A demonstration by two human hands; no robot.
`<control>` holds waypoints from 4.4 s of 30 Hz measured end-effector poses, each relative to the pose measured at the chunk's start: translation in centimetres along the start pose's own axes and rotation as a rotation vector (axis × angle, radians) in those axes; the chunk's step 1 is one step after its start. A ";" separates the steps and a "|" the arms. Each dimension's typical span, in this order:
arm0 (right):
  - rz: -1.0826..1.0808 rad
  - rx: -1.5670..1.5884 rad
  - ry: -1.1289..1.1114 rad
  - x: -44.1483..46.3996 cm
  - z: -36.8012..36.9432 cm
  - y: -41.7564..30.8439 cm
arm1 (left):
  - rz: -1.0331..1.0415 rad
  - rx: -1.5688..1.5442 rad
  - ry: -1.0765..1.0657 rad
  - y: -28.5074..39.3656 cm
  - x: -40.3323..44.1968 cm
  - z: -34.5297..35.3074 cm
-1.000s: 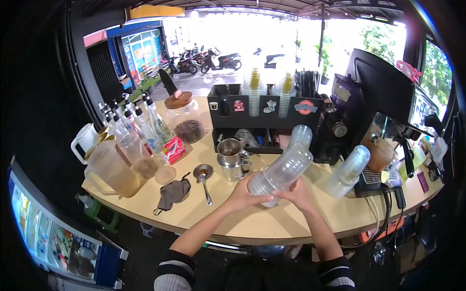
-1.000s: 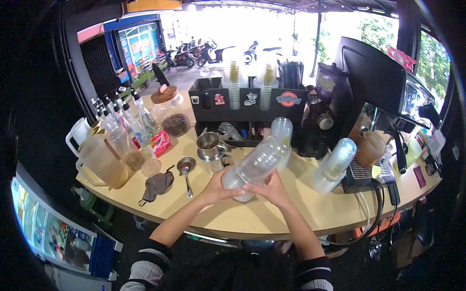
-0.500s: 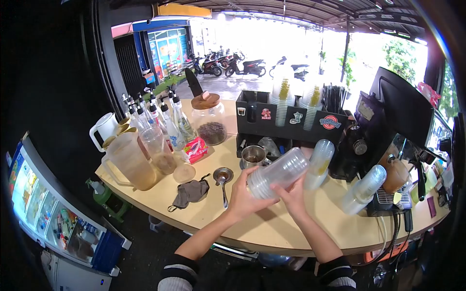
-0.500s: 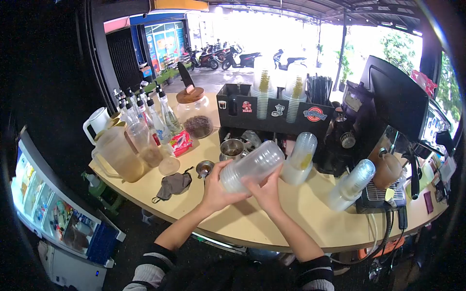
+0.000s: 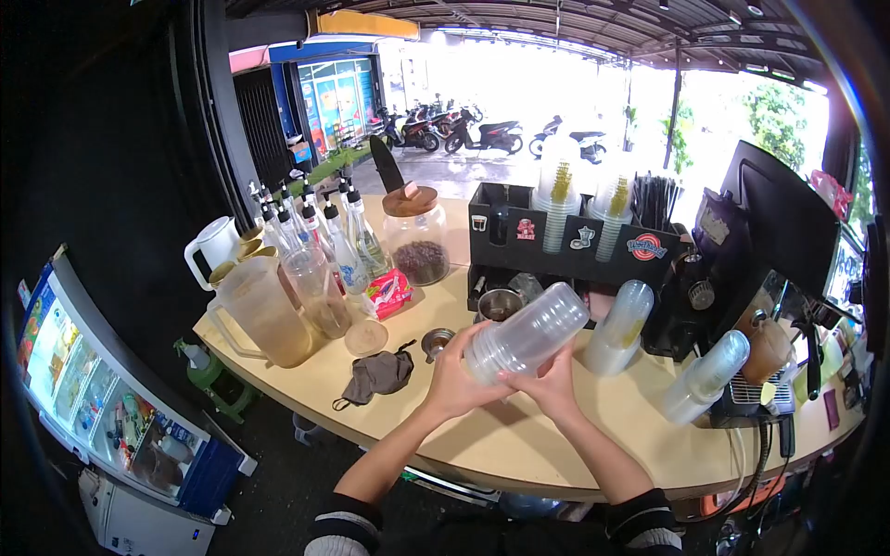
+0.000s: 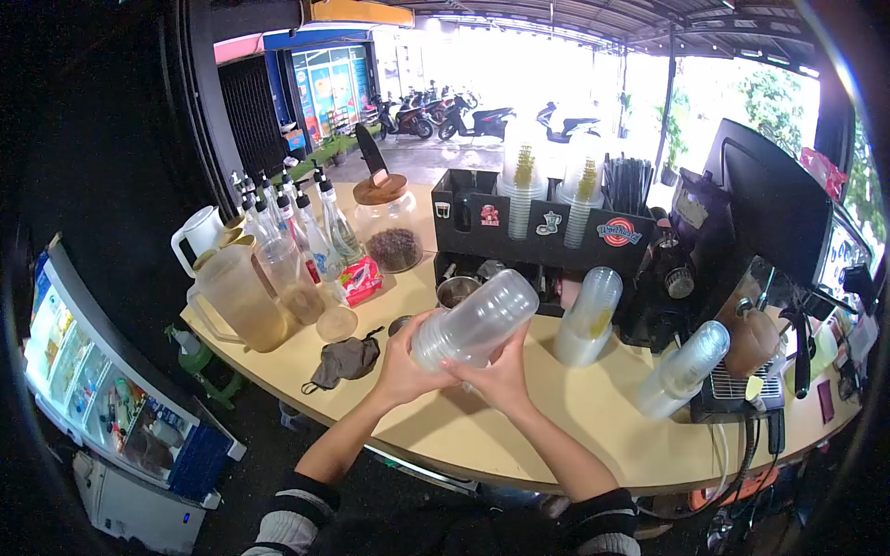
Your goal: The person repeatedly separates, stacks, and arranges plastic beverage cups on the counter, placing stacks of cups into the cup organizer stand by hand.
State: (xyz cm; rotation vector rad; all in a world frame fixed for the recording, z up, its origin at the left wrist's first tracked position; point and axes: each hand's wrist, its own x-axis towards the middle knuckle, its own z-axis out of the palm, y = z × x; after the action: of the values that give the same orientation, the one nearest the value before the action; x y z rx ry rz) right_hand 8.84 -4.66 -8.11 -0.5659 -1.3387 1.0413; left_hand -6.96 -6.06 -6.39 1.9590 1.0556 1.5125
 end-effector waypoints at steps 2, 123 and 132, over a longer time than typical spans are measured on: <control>-0.004 0.008 -0.011 0.0 0.1 0.2 | -0.023 -0.049 -0.014 -0.1 -0.1 -0.3; -0.253 -0.278 0.192 15.0 -1.9 -8.4 | -0.229 -0.836 0.242 -6.3 0.2 -5.4; -0.453 -1.097 -0.098 30.0 0.3 -5.4 | -0.250 -0.804 0.321 -7.9 4.5 -6.6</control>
State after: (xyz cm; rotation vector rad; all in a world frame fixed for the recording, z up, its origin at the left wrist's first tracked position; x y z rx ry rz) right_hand 7.29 18.43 11.72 -0.9402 -1.9665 -0.1180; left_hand -15.13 1.59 -7.48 1.0248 0.6132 1.7649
